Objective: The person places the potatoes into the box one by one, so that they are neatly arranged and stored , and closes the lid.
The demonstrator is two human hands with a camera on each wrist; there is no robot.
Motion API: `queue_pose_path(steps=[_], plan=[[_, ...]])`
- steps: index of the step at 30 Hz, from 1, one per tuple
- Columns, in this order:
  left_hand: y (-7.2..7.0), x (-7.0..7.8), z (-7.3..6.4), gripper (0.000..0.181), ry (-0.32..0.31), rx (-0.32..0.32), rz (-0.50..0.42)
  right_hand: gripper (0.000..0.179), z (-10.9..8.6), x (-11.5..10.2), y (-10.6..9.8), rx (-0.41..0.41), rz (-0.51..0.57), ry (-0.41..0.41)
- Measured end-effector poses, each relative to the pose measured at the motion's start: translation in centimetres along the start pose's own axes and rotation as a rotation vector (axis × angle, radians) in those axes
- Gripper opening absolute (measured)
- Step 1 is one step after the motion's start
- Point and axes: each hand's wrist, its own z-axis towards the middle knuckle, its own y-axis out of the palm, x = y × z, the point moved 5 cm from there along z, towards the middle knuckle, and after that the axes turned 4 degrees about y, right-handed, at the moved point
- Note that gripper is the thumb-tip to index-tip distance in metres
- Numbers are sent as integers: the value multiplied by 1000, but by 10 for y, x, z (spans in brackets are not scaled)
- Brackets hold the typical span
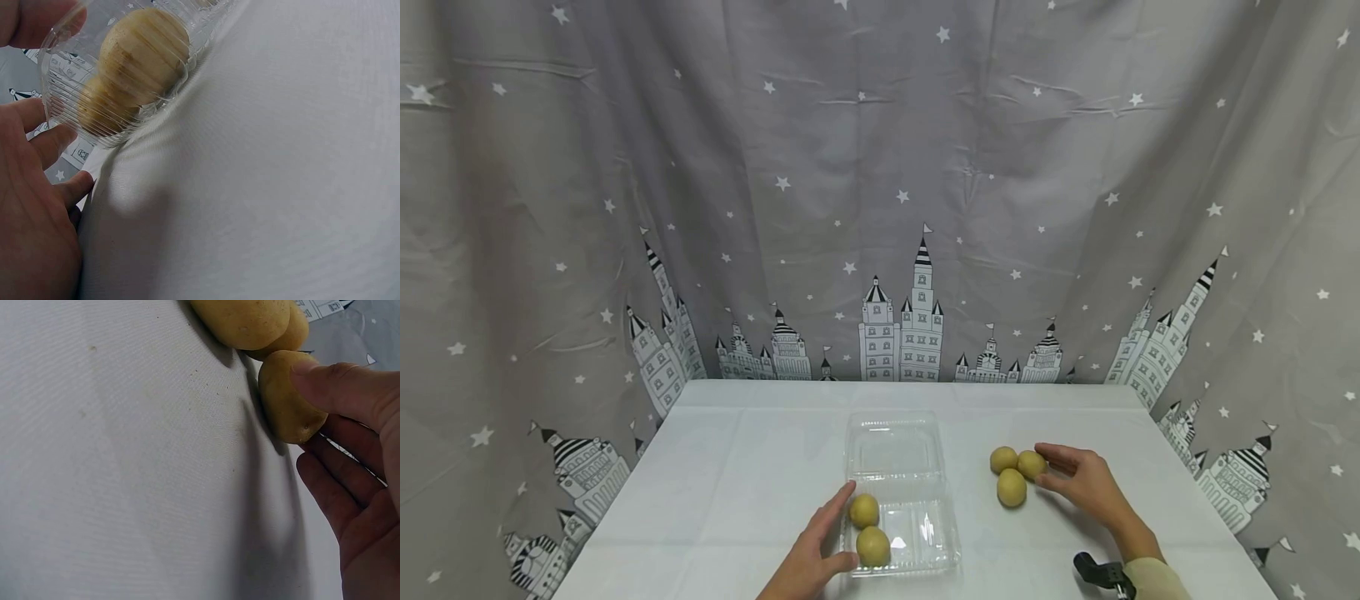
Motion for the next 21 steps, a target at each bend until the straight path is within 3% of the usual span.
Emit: queue_pose_path(steps=[8,21], plan=[[0,2,0,101,-59,-15,-2,53,1,3,3,-3,35,30],[1,4,2,101,-60,-15,15,46,2,5,4,51,-9,-14]])
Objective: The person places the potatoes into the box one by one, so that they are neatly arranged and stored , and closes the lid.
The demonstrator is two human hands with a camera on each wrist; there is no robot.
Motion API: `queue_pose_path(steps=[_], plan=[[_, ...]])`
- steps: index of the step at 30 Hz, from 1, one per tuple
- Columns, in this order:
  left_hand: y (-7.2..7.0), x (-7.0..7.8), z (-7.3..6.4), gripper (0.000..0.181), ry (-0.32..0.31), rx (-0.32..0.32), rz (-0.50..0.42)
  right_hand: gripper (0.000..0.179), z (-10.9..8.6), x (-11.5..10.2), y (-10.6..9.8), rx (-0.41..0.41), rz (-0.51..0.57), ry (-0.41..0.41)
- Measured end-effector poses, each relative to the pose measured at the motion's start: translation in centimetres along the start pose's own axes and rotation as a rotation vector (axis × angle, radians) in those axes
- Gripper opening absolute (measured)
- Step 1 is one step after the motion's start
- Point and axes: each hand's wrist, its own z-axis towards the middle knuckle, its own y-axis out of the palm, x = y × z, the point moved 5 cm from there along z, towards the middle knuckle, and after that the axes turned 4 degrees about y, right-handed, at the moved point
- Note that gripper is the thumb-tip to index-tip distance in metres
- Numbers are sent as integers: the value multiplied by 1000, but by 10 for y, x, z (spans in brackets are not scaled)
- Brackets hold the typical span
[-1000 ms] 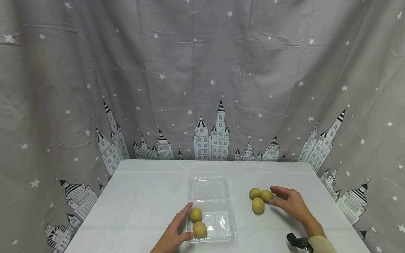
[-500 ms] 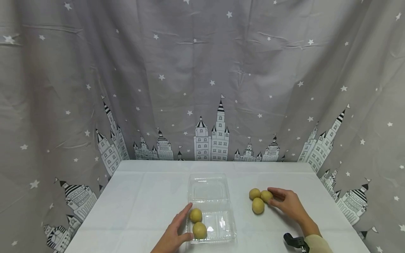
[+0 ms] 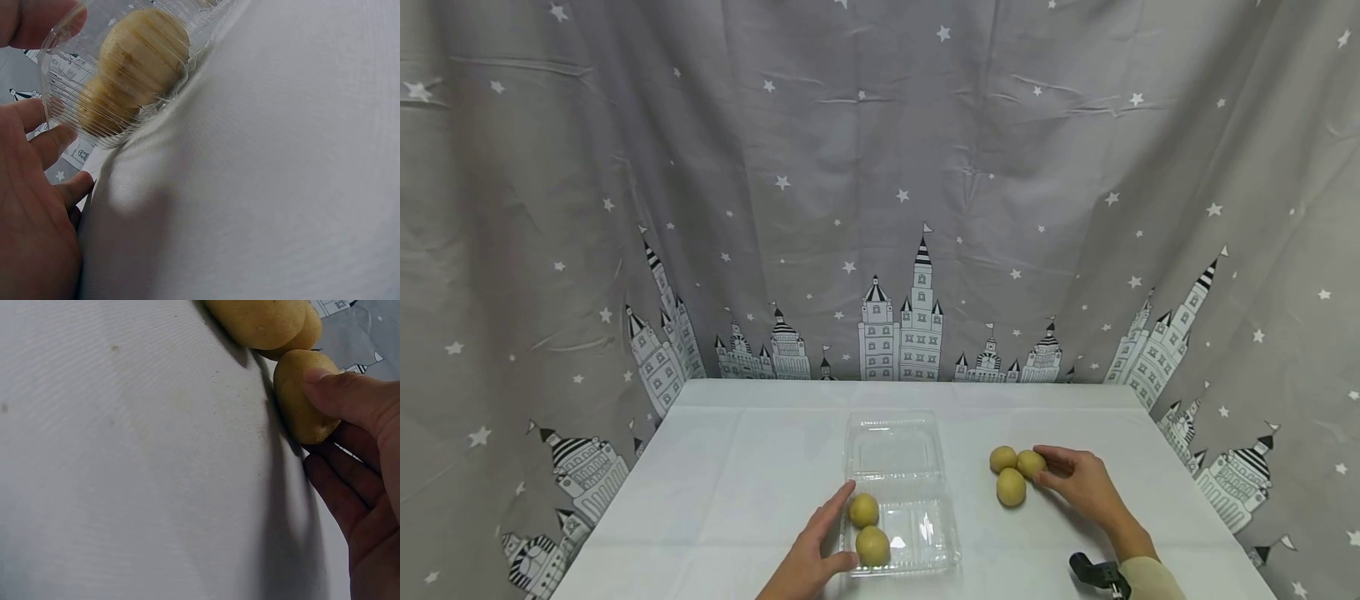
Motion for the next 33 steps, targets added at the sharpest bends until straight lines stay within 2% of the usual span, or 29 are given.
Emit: queue_pose_path(steps=[7,14,23,33], plan=[[0,0,1,102,16,-19,4,45,-10,-3,-8,96,-82,-44],[0,-2,3,101,10,-29,16,46,-18,-8,-23,176,-59,-70],[-1,-1,2,98,39,-10,14,48,-30,-13,-35,188,-58,-68],[-1,1,2,100,21,-17,22,50,-46,-27,-42,126,-41,-40]])
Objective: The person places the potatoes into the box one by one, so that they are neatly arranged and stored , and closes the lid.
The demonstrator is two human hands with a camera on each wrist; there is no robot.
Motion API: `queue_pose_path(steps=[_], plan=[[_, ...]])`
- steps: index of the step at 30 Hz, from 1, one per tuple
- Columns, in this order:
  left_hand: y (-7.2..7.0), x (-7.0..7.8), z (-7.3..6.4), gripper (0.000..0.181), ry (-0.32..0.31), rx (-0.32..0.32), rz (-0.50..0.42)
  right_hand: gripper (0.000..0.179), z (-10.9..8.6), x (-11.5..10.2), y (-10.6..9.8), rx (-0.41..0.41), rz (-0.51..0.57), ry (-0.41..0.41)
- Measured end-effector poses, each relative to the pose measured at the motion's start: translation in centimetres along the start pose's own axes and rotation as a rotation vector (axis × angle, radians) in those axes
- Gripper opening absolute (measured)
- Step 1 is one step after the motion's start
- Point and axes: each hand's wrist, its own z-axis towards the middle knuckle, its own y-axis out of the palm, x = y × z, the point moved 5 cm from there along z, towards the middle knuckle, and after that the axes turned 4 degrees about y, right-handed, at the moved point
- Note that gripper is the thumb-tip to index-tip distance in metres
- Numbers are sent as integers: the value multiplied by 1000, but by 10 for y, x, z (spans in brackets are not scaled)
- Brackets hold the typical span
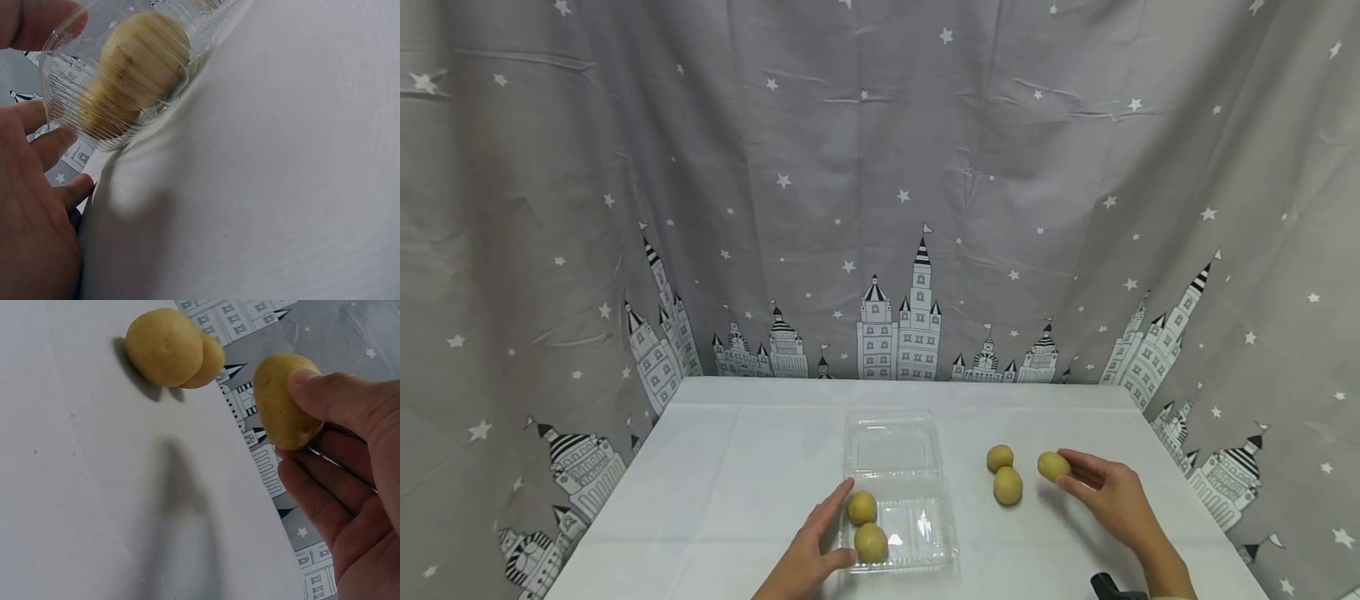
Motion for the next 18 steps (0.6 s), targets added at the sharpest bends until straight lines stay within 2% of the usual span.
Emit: queue_pose_path(steps=[5,8,13,18], plan=[[0,0,0,100,-8,5,0,51,-9,-6,-2,-28,23,29],[0,-1,0,99,-10,9,-4,52,-15,-9,-2,-45,48,76],[0,0,-1,98,29,12,0,54,-23,-14,3,-88,101,150],[-1,1,-1,98,39,4,-2,53,-27,-22,7,-100,165,169]])
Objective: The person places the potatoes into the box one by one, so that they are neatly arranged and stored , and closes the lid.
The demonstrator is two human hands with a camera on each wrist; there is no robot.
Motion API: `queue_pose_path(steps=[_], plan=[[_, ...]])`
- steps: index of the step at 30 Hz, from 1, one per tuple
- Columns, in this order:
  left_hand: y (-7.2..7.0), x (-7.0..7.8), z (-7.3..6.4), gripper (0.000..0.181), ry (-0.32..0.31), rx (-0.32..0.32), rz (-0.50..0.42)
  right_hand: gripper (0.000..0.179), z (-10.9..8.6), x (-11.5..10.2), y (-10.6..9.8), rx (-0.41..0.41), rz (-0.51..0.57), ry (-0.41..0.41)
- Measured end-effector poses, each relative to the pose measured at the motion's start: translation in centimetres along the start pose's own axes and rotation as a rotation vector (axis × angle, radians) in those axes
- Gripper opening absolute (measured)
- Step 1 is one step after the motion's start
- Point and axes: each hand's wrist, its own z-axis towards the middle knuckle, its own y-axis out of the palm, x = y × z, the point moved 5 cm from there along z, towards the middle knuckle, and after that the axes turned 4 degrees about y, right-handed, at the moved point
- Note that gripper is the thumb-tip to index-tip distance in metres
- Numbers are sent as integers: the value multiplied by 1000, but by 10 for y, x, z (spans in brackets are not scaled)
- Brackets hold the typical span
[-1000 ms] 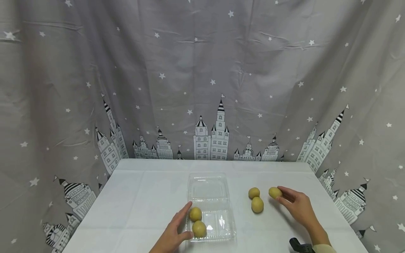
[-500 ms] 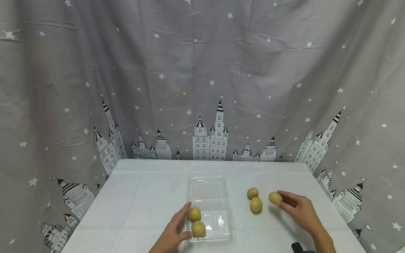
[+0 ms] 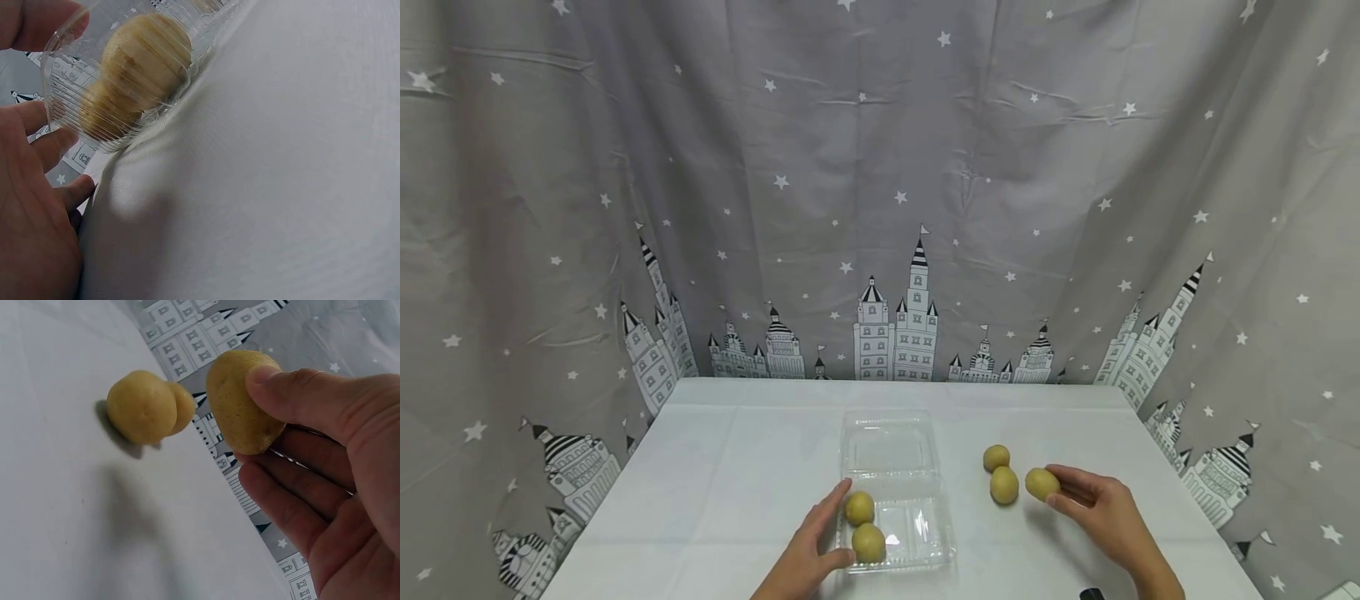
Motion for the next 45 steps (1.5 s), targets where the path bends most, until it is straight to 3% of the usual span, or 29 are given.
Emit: queue_pose_path(steps=[9,19,25,32,38,45], plan=[[-1,-6,-1,99,-23,4,14,50,-4,-15,21,8,103,-11],[-1,-6,0,101,-32,-1,12,49,-5,-31,42,-51,142,-64],[-2,-4,0,101,-46,0,18,51,-4,-43,57,-124,189,-146],[-4,-1,0,101,2,18,27,47,-3,-57,81,-227,199,-213],[-1,-1,0,102,-54,9,-1,43,-3,-68,102,-282,181,-257],[0,1,0,102,-38,8,-5,39,-6,-77,125,-372,145,-274]])
